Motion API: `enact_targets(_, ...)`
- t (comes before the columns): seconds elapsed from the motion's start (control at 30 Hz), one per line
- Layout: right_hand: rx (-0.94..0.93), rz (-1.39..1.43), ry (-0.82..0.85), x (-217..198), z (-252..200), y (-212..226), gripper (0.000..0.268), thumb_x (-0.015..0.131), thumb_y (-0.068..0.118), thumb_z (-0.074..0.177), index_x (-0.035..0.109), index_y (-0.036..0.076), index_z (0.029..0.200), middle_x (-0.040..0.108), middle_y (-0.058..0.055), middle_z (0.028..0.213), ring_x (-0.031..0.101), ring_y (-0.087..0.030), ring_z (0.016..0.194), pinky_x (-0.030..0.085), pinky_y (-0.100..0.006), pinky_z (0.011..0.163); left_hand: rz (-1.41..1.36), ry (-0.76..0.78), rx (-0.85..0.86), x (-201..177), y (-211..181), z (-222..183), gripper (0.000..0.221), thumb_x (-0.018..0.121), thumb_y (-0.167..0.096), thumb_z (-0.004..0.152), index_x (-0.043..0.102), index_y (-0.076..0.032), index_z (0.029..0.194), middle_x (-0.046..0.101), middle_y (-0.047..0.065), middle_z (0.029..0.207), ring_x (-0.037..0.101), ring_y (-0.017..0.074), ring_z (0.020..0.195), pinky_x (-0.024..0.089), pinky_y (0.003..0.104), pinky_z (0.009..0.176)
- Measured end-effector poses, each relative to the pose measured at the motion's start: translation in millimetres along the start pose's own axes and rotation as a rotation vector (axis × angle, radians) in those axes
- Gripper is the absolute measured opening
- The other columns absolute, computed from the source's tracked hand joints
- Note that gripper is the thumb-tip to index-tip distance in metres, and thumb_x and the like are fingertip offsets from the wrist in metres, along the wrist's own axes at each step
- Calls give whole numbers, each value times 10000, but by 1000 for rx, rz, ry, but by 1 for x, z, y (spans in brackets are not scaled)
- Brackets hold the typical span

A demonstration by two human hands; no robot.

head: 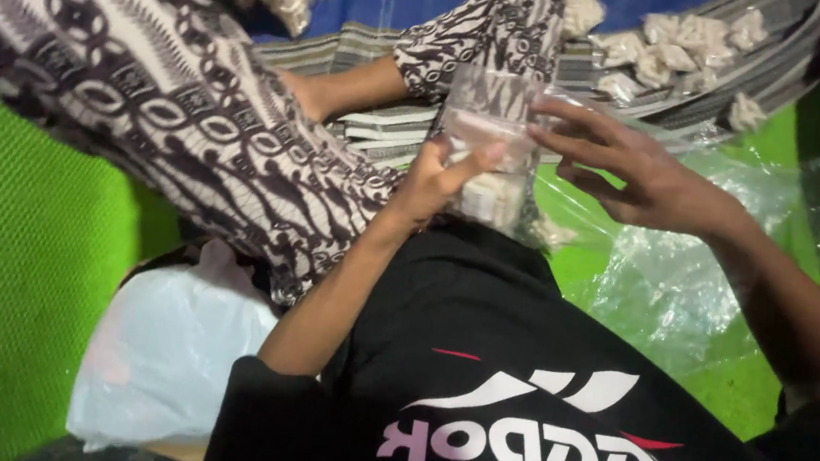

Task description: Manually picking up small snacks from a pile and filling individual plastic bags.

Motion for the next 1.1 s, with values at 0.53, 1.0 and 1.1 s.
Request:
enact_targets(0.53, 925, -188, -253, -15, -330, -159, 425, 324, 237, 1364, 663, 72, 1559, 633, -140, 1819, 624, -401, 1552, 492, -585, 1159, -639, -161, 189, -46, 15, 19, 679, 983, -511, 1049, 760, -44, 1489, 860, 141, 1293, 910, 386, 1085, 813, 585, 905)
enact_targets(1.0, 860, -62, -771, 42, -246, -100, 620, 949, 141, 1241, 454, 95, 1611, 564, -269, 1604, 775, -444, 1313, 759, -491, 1006, -625, -164, 77, -41, 17, 17, 690, 988, -546, 986, 810, -31, 1409, 926, 225, 1173, 927, 382, 1020, 810, 538, 857)
enact_targets(1.1, 608, 25, -1030, -35, -240, -70, 573, 800, -188, 1120, 623, 87, 1590, 712, -143, 1408, 730, -260, 1188, 700, -407, 956, -626, -117, 46, -39, 22, 20, 757, 1042, -533, 961, 779, -49, 1480, 906, 157, 1303, 934, 384, 1130, 797, 560, 1013)
Point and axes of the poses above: each hand's wrist, its own z-axis towards the middle knuckle, its own x-axis out of the palm, y = z × x, the point moved 3 cm from there along z, towards the middle knuckle
